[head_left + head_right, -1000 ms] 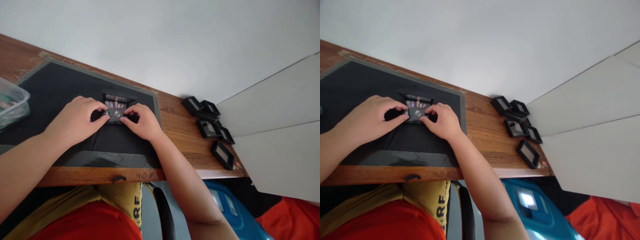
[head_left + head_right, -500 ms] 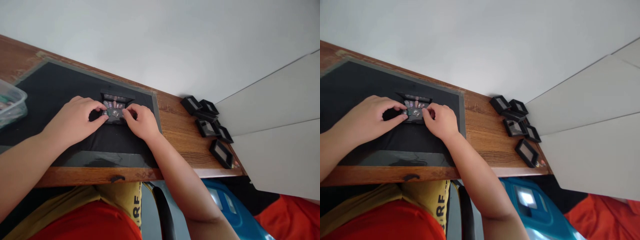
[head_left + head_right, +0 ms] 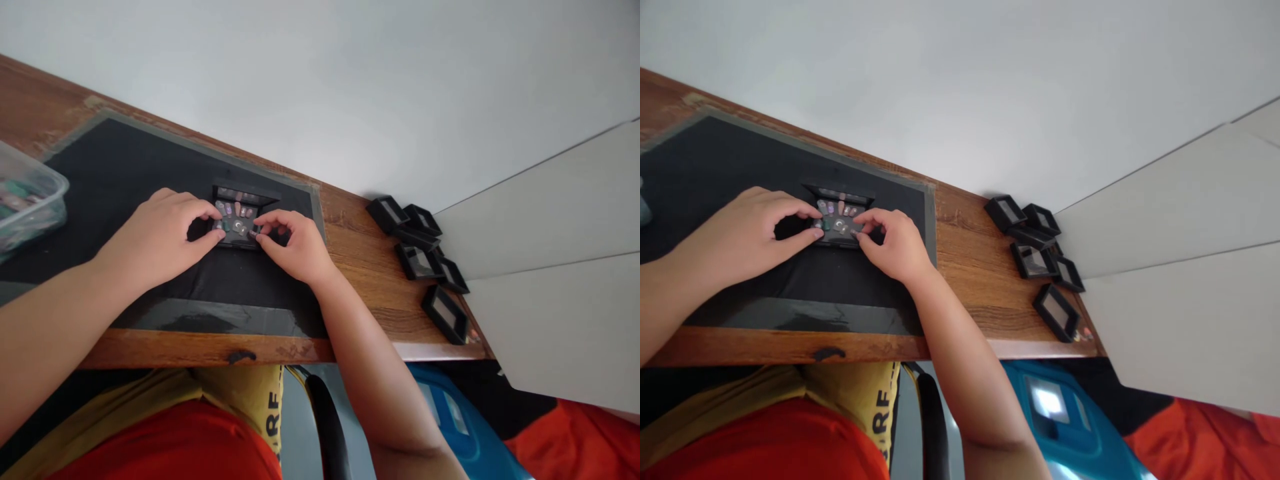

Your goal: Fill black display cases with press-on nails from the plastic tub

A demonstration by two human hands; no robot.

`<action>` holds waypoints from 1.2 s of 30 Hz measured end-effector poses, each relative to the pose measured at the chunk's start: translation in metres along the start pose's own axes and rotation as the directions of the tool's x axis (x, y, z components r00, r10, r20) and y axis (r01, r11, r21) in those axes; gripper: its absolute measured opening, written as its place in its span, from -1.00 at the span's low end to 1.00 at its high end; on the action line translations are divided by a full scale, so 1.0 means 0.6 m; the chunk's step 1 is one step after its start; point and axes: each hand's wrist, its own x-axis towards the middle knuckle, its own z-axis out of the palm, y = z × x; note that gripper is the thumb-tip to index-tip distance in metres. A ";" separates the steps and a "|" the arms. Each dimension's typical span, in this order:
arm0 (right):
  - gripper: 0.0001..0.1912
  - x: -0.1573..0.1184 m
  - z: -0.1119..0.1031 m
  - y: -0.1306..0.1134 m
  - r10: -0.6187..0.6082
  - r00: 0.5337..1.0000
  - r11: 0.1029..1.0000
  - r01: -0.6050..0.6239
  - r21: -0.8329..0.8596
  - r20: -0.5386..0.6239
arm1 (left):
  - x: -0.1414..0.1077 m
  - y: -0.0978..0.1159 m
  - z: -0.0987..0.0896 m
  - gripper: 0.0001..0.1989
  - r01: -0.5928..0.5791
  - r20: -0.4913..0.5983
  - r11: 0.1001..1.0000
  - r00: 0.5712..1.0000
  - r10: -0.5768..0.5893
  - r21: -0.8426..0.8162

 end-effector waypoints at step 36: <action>-0.82 0.004 -0.004 0.010 0.010 0.990 0.998 -0.001 0.065 -0.138 | 0.001 -0.007 0.004 -0.56 -0.049 0.009 0.998 0.999 0.049 0.039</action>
